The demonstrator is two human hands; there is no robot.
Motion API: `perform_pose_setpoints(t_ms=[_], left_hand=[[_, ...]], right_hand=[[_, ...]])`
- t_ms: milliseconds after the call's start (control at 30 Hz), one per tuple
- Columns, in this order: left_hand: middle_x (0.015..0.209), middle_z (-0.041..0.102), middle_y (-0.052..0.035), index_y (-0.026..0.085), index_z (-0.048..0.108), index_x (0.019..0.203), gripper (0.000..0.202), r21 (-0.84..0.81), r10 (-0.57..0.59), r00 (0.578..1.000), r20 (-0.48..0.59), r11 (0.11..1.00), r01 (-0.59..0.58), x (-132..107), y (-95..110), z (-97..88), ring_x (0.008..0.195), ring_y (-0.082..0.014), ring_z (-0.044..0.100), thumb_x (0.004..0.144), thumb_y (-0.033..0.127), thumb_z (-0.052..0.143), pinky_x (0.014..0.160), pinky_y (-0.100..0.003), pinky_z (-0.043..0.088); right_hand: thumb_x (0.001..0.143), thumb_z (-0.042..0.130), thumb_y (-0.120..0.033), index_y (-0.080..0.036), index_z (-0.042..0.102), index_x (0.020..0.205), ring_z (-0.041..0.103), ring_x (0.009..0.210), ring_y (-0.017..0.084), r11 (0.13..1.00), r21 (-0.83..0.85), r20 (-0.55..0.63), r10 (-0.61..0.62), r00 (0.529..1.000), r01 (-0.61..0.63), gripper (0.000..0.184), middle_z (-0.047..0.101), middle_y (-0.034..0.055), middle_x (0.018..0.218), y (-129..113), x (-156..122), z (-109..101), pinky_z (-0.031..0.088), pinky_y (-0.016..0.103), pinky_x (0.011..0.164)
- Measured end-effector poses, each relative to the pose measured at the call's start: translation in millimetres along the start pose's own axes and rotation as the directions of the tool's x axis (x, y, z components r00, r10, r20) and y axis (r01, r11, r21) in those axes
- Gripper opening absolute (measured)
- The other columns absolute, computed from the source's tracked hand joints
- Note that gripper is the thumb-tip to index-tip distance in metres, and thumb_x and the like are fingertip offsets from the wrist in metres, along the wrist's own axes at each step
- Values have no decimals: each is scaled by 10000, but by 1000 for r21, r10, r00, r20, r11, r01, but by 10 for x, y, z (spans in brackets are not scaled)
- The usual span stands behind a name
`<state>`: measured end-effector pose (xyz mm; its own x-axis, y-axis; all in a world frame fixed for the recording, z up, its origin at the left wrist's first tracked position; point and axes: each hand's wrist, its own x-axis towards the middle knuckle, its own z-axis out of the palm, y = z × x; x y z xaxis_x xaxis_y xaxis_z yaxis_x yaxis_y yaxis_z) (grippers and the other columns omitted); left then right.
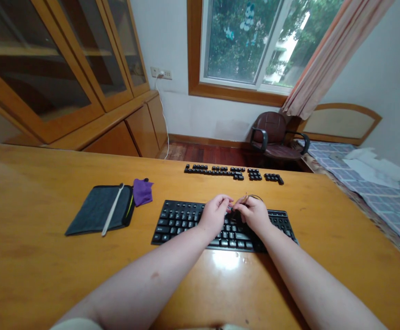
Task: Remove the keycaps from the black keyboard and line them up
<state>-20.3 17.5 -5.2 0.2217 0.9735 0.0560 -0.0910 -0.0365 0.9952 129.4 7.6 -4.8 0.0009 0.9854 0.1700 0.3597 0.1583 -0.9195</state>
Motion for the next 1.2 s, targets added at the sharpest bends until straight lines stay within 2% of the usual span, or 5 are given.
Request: perform_pose_setpoints(t_ms=[167,467,700,900,1200], left_hand=[[752,621,-23,148,600,832,198,5,3,1000,-6,1000,-3,7,-5,-1,662,-125,580,840,276,448,654,-240,459],[770,621,-32,145,601,854,204,26,4,1000,-6,1000,-4,5,-14,-4,667,-124,581,852,270,440,649,-239,468],[817,656,-48,151,618,868,223,60,15,999,34,998,-17,9,-42,-1,742,-152,611,855,281,437,714,-264,483],[946,685,-32,213,667,941,264,314,102,969,227,934,-171,-47,3,-2,919,-185,602,841,214,423,861,-298,450],[1046,674,-34,219,649,1017,278,332,92,972,217,929,-162,-69,-8,9,1006,-188,593,858,225,422,926,-327,434]], right_hand=[[664,708,-327,-174,650,606,500,318,97,993,105,140,48,989,-63,174,561,-38,447,-42,-6,26,390,194,329],[657,720,-364,-167,671,599,535,395,108,992,118,326,-86,941,49,211,580,-17,472,-62,-6,-43,437,208,401],[851,488,-375,-194,608,558,540,452,122,961,-83,109,-256,961,265,365,571,9,478,-72,-50,-33,456,252,505],[842,466,-359,-221,571,534,559,514,150,903,-276,8,-340,940,329,353,562,15,477,-88,-135,16,451,281,560],[877,422,-452,-192,510,593,461,358,101,986,83,-388,-99,916,142,395,537,-4,495,-12,-58,-78,360,233,370]])
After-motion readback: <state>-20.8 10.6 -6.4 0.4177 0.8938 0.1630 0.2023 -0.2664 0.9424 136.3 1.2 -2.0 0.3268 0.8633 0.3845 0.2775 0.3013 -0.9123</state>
